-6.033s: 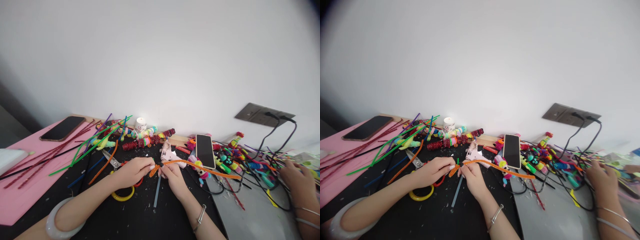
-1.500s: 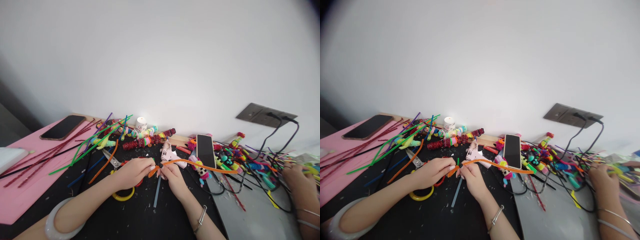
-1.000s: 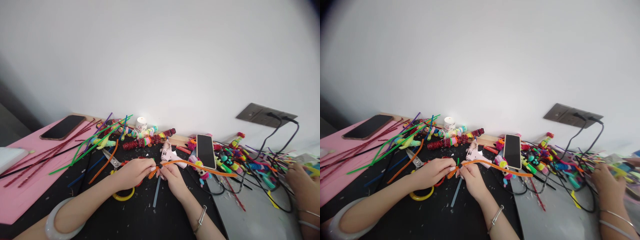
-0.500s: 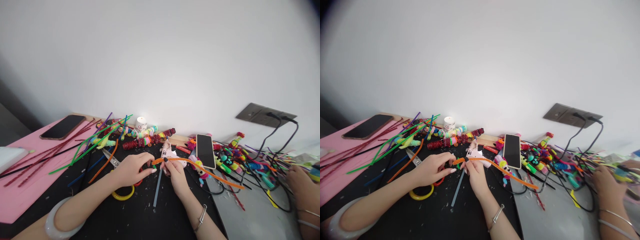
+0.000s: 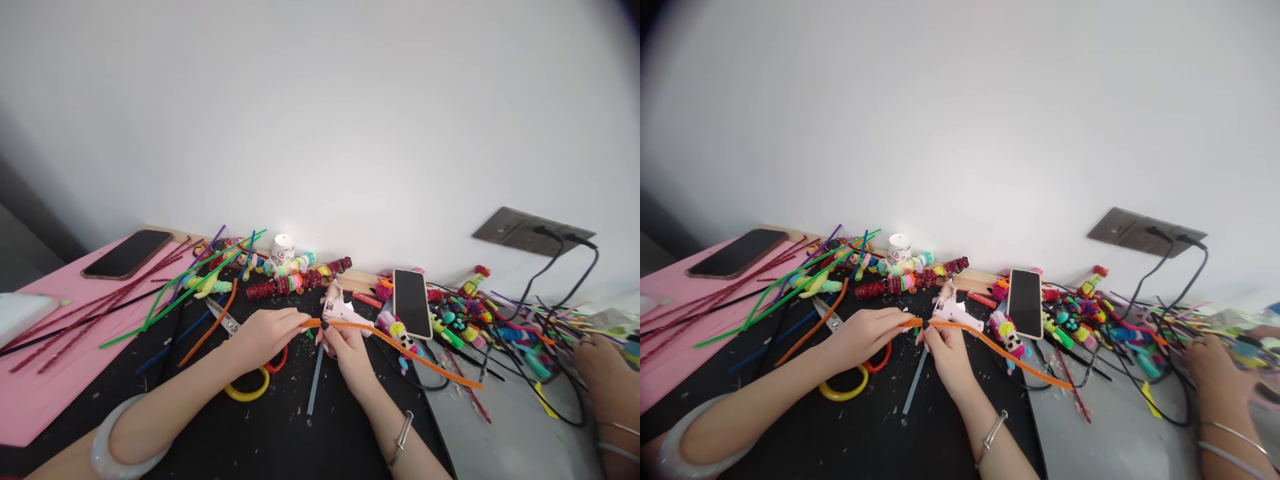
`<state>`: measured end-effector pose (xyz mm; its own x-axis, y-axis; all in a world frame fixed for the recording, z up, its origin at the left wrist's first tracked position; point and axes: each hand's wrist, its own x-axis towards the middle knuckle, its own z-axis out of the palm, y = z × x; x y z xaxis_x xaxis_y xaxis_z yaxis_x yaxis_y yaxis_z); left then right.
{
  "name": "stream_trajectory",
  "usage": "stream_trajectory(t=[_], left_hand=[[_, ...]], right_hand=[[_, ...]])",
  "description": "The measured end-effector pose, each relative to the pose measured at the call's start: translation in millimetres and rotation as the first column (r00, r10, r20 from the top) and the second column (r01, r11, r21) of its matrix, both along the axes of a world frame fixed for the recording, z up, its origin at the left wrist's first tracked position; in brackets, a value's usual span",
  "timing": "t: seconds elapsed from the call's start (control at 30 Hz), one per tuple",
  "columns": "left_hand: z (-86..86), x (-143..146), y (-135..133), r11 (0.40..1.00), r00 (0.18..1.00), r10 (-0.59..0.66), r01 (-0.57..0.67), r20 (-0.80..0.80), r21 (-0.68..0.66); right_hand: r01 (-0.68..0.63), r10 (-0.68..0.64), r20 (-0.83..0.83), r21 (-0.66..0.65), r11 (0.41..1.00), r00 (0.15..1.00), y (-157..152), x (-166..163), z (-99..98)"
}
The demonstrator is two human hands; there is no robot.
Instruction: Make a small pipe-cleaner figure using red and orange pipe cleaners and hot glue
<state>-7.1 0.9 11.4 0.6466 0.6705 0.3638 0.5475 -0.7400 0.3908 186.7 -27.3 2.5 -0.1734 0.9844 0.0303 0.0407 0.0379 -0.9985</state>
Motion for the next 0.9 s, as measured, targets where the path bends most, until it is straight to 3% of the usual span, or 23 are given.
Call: stream_trajectory(t=[0.3,0.6,0.9], left_hand=[[-1.3,0.6,1.1,0.999,1.0,-0.004,0.003,0.02,0.045],[-3.3,-0.1,0.6,1.0,0.992,-0.008,0.009,0.123,-0.011],[-3.8,-0.4,-0.9,0.999,0.987,-0.022,0.029,0.161,-0.04]], right_hand=[[0.065,-0.065,0.007,0.037,0.997,0.998,1.1,4.9,-4.5],[-0.001,0.001,-0.065,0.009,1.0,0.998,-0.6,3.9,-4.4],[-0.057,0.058,-0.005,0.031,0.998,0.998,-1.4,3.2,-1.4]])
